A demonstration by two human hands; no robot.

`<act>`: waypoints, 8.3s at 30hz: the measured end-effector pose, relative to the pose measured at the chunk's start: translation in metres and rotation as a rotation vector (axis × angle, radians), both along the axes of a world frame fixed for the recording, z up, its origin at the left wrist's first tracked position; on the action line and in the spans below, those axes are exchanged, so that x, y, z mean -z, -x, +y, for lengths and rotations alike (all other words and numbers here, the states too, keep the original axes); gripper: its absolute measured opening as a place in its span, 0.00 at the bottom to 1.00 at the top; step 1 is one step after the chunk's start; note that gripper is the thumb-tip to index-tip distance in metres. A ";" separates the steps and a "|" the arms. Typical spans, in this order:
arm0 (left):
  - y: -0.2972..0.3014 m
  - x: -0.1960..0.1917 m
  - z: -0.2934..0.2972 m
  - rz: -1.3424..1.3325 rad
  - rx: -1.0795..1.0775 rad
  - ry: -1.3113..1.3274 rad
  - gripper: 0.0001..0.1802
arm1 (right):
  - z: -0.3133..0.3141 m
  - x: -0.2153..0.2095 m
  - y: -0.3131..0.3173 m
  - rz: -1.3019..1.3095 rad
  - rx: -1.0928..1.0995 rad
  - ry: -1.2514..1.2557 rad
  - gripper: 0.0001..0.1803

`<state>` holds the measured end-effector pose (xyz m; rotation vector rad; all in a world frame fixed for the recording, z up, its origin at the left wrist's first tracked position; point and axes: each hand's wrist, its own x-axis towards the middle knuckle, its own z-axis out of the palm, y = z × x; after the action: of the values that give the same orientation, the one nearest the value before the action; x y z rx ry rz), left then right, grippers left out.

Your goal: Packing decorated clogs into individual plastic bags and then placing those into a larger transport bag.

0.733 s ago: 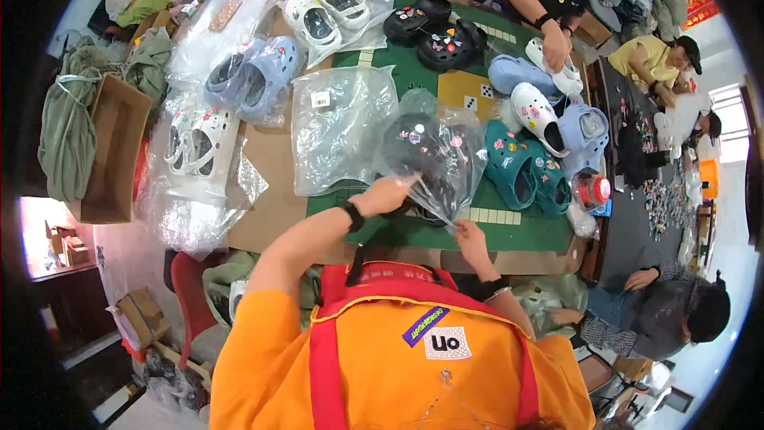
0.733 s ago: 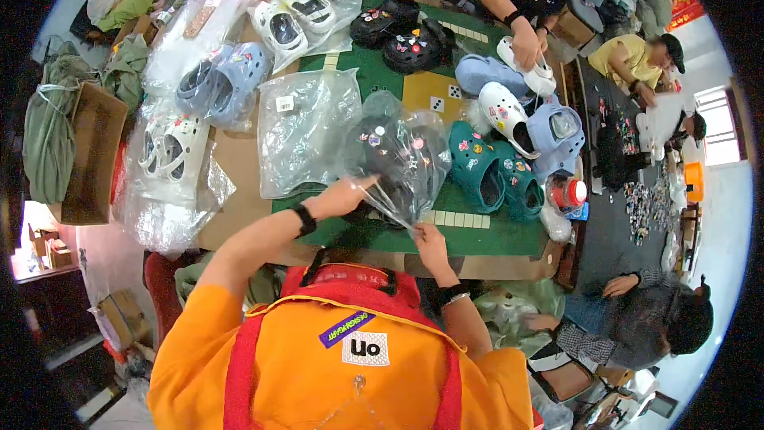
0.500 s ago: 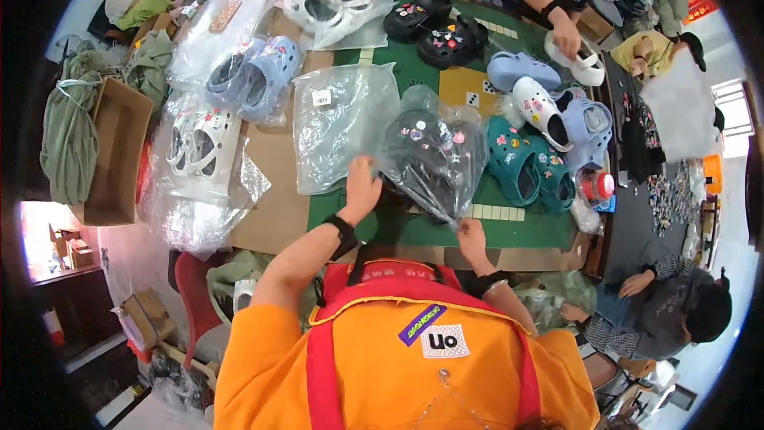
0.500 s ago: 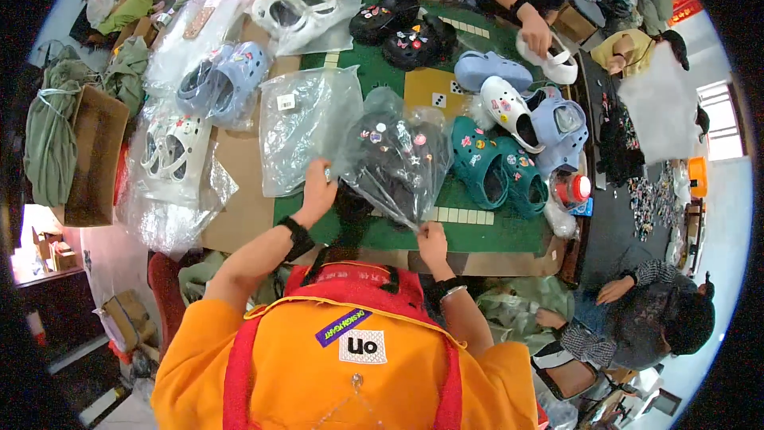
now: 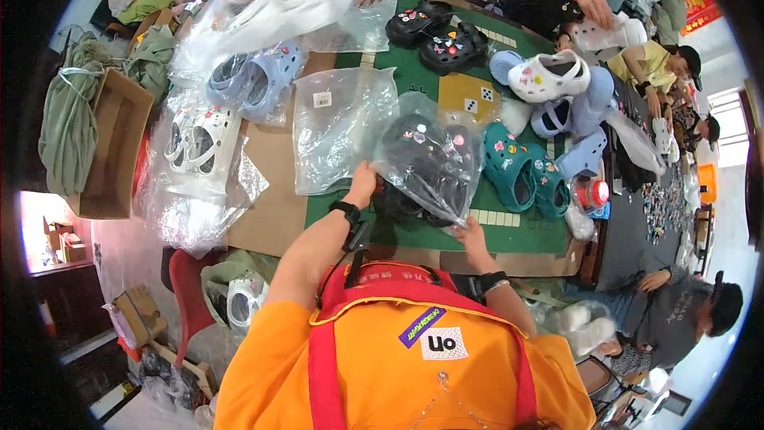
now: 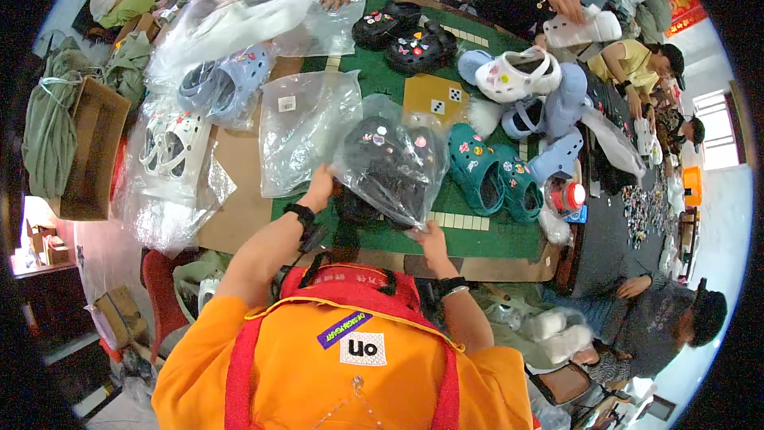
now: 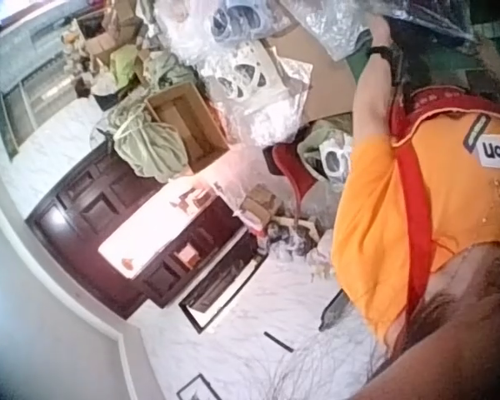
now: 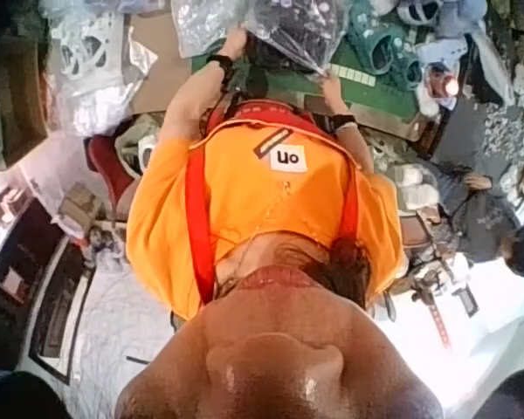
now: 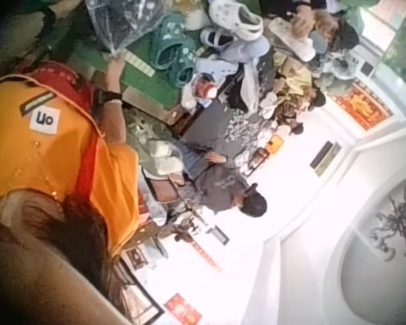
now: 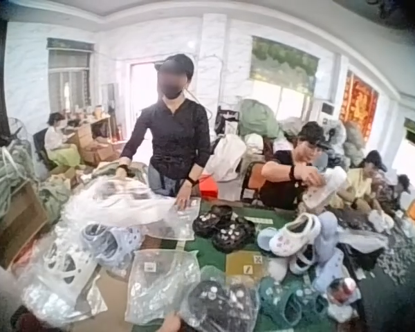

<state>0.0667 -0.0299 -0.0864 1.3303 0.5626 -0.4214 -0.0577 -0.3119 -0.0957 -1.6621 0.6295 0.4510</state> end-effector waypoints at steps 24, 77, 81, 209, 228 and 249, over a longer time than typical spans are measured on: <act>-0.014 -0.213 0.073 -1.078 0.341 -1.306 0.11 | 0.010 -0.228 -0.085 -0.453 -0.081 -0.178 0.12; 0.084 -0.206 0.005 -1.112 0.958 -0.974 0.15 | 0.081 -0.217 -0.006 -0.594 -0.655 -0.262 0.15; 0.087 -0.214 -0.001 -1.290 0.739 -1.026 0.04 | 0.093 -0.224 -0.011 -0.870 -0.577 -0.015 0.24; 0.644 -0.021 0.215 0.077 -1.758 -0.249 0.12 | 0.558 -0.027 0.329 -1.221 -2.344 0.208 0.41; 0.665 -0.043 0.241 0.366 -1.411 -0.822 0.25 | 0.365 -0.062 0.170 -1.170 -2.620 -0.203 0.08; 0.605 -0.003 0.412 0.104 -0.369 -1.127 0.21 | 0.360 -0.066 0.227 -1.299 -1.505 0.452 0.06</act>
<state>-0.5382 0.3825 -0.0831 2.2086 1.2023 0.1968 -0.2844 0.0479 -0.0300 -2.1405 -1.6787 0.1193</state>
